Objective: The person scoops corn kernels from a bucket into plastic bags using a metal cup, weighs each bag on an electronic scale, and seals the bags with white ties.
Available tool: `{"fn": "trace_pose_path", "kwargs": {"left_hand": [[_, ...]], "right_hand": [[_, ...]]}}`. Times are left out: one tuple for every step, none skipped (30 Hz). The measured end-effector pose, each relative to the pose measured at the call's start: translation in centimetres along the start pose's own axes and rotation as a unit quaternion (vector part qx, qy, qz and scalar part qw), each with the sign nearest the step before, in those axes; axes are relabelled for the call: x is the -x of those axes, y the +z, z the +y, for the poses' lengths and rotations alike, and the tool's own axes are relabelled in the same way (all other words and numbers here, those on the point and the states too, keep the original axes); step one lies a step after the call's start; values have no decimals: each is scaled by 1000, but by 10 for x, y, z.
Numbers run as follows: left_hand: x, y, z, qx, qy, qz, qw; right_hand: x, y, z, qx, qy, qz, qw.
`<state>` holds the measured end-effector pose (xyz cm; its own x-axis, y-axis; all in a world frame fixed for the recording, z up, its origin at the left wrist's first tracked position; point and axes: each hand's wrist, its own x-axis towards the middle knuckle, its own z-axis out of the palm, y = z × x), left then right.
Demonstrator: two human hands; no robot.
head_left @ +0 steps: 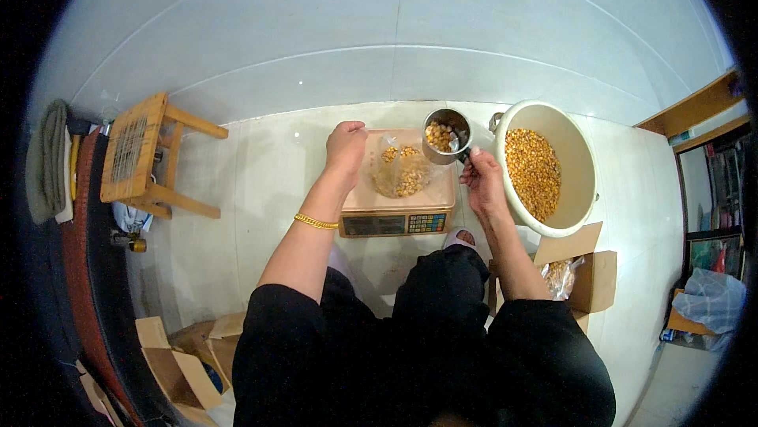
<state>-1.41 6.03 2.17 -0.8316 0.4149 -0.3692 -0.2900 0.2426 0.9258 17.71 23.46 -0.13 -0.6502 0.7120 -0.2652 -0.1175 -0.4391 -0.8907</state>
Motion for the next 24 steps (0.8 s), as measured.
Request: {"fn": "trace_pose_path", "kwargs": {"left_hand": [[1,1,1,-3,-4,-2,1000],[1,2,2,-4,-9,-4,1000],[2,1,2,-1,-8,-3,1000],[3,0,2,2,-7,-1,1000],[3,2,2,7,-5,-4,1000],[3,1,1,6,-6,-3,1000],[3,-2,0,5,-8,-1,1000],[2,-1,-1,5,-8,-3,1000],[3,0,2,7,-9,-5,1000],[4,1,4,10,-10,-4,1000],[4,3,4,11,-11,-4,1000],[5,3,5,8,-13,-2,1000],[4,2,4,4,-14,2,1000],[3,3,4,0,-16,3,1000],[2,4,2,1,-17,0,1000],[0,4,0,1,-17,-2,1000],[-2,11,1,5,-15,-16,1000],[-2,13,1,4,-17,-18,1000],[-1,15,2,2,-18,-20,1000],[-1,15,4,-1,-19,-21,1000],[2,9,4,-3,-23,-12,1000],[5,4,6,-4,-26,-5,1000],[8,-1,7,-6,-29,0,1000],[9,-2,6,3,-31,-4,999]], "right_hand": [[3,-3,-8,-26,-17,-2,1000],[8,-3,-22,-43,-16,11,999],[12,-6,-32,-63,-30,8,998],[16,-10,-42,-84,-43,4,996],[20,-15,-55,-91,-74,-1,993],[23,-20,-65,-100,-103,-8,990],[23,-27,-72,-107,-96,27,989],[26,-33,-81,-89,-131,47,986],[21,-47,-84,-61,-144,86,984],[13,-63,-85,-33,-155,123,980],[5,-77,-85,9,-134,144,980],[-2,-90,-85,51,-113,163,979],[-9,-102,-83,93,-92,182,975],[-15,-114,-77,172,-39,164,971],[-23,-127,-69,250,14,145,957],[-34,-145,-59,325,66,124,935],[-49,-192,-50,346,173,40,921],[-54,-208,-38,474,160,35,865],[-56,-219,-30,592,143,31,793],[-57,-222,-24,697,125,24,705],[-51,-204,-24,738,87,51,667],[-46,-185,-24,732,0,99,674],[-37,-153,-30,719,-86,149,673],[-27,-125,-39,699,-171,204,663]]}}
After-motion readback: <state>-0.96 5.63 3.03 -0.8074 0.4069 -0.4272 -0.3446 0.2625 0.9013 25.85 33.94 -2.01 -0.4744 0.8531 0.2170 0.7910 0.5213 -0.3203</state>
